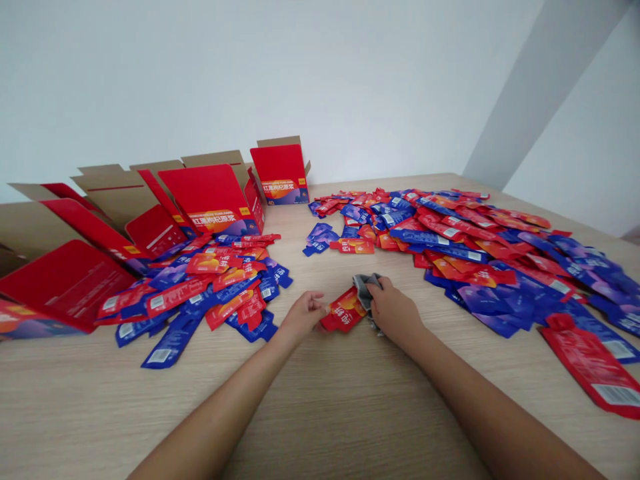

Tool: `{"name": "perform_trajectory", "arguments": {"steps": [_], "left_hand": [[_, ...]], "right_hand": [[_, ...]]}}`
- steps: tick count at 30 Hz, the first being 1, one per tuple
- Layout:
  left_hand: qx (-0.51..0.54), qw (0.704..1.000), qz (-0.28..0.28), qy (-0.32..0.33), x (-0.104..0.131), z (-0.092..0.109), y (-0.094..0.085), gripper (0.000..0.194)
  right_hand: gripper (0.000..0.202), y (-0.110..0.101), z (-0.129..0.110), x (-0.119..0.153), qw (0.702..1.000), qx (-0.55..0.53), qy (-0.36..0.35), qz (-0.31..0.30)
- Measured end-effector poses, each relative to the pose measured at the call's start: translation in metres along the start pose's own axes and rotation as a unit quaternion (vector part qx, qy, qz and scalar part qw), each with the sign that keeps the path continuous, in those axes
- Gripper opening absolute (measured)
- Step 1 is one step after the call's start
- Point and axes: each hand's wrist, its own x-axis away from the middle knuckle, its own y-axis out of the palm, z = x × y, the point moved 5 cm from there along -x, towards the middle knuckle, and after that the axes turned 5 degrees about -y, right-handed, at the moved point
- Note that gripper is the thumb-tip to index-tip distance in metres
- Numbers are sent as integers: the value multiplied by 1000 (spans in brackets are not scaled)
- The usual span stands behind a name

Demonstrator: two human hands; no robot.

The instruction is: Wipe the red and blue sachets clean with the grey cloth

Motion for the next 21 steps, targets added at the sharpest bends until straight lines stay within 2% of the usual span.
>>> {"name": "perform_trajectory", "arguments": {"steps": [3,5,7,9,11,14,17,19,21], "left_hand": [[-96,995,2,-29,6,2,4,43],[-199,980,13,5,12,9,8,38],[-307,949,26,60,20,18,14,30],[-390,914,39,103,29,25,20,27],[-433,894,48,105,34,27,24,30],[-422,901,65,76,32,24,20,30],[-327,940,72,65,22,19,12,23],[-230,972,23,37,13,12,11,14],[-136,990,-42,5,5,7,12,7]], "right_hand": [[35,-1,-7,3,999,3,-16,38],[38,-2,-10,4,997,16,-37,66],[44,-1,-11,3,995,27,-50,81],[41,1,-8,1,994,30,-57,84],[32,1,-4,-1,994,29,-66,83],[34,-5,-4,1,991,18,-81,109],[46,-14,-21,12,982,-7,-117,145],[52,-14,-41,20,978,-15,-164,131],[53,-9,-58,25,972,-16,-217,90]]}}
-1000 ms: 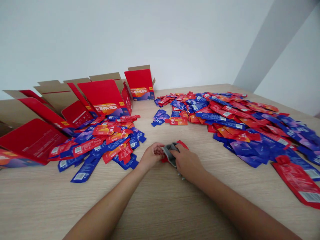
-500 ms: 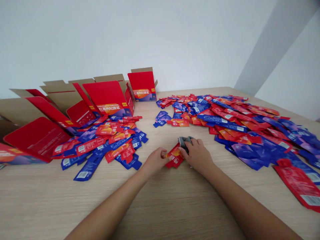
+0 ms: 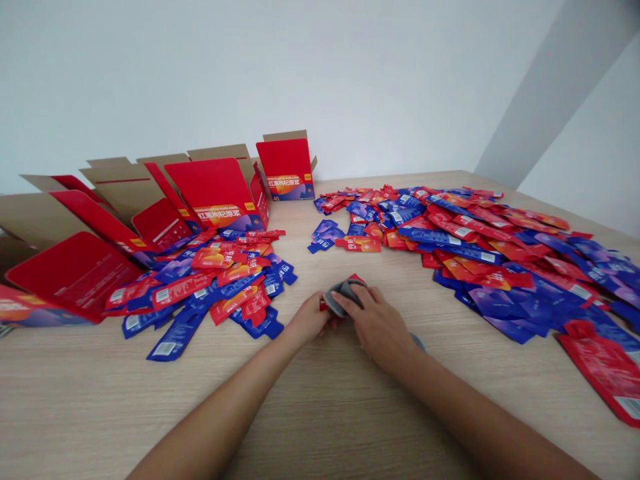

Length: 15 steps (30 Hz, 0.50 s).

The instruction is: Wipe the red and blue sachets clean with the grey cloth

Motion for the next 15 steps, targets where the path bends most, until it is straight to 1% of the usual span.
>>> {"name": "perform_trajectory", "arguments": {"steps": [2,3,6,7,8,10,13,14,15], "left_hand": [[57,997,-51,-19,-4,-2,0,3],[74,994,-66,-35,-5,-3,-1,4],[93,984,-112,-98,-3,-7,-5,13],[95,981,-126,-113,-1,-7,-6,15],[95,978,-139,-122,1,-7,-6,17],[89,974,-168,-126,4,-6,-6,17],[80,973,-187,-107,5,-3,-4,14],[78,974,-187,-104,5,-2,-3,14],[78,975,-183,-104,5,-2,-3,14]], "right_hand": [[50,6,-2,-2,999,-8,-22,-36],[49,7,4,-3,999,-6,-12,-49],[46,9,35,-4,993,32,73,-82],[46,8,41,-3,990,44,95,-91],[45,7,43,-2,988,51,104,-97],[45,6,30,-1,991,40,81,-104],[42,7,-1,-3,995,4,23,-99],[42,7,-6,-4,995,-1,15,-95],[41,7,-6,-6,996,1,20,-91]]}}
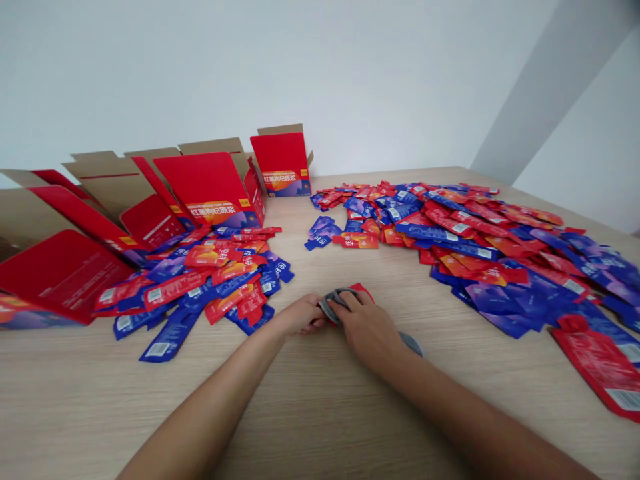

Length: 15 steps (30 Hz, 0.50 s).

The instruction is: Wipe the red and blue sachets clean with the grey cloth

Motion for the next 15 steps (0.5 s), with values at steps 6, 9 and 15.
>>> {"name": "perform_trajectory", "arguments": {"steps": [6,9,15], "left_hand": [[4,1000,12,-18,2,0,2,18],[-20,999,20,-19,1,-1,3,24],[-8,999,41,-1,-2,-5,0,32]], "right_hand": [[36,-2,42,-4,991,50,118,-25],[33,-2,29,1,995,48,87,-30],[34,-1,27,5,994,43,92,-32]]}}
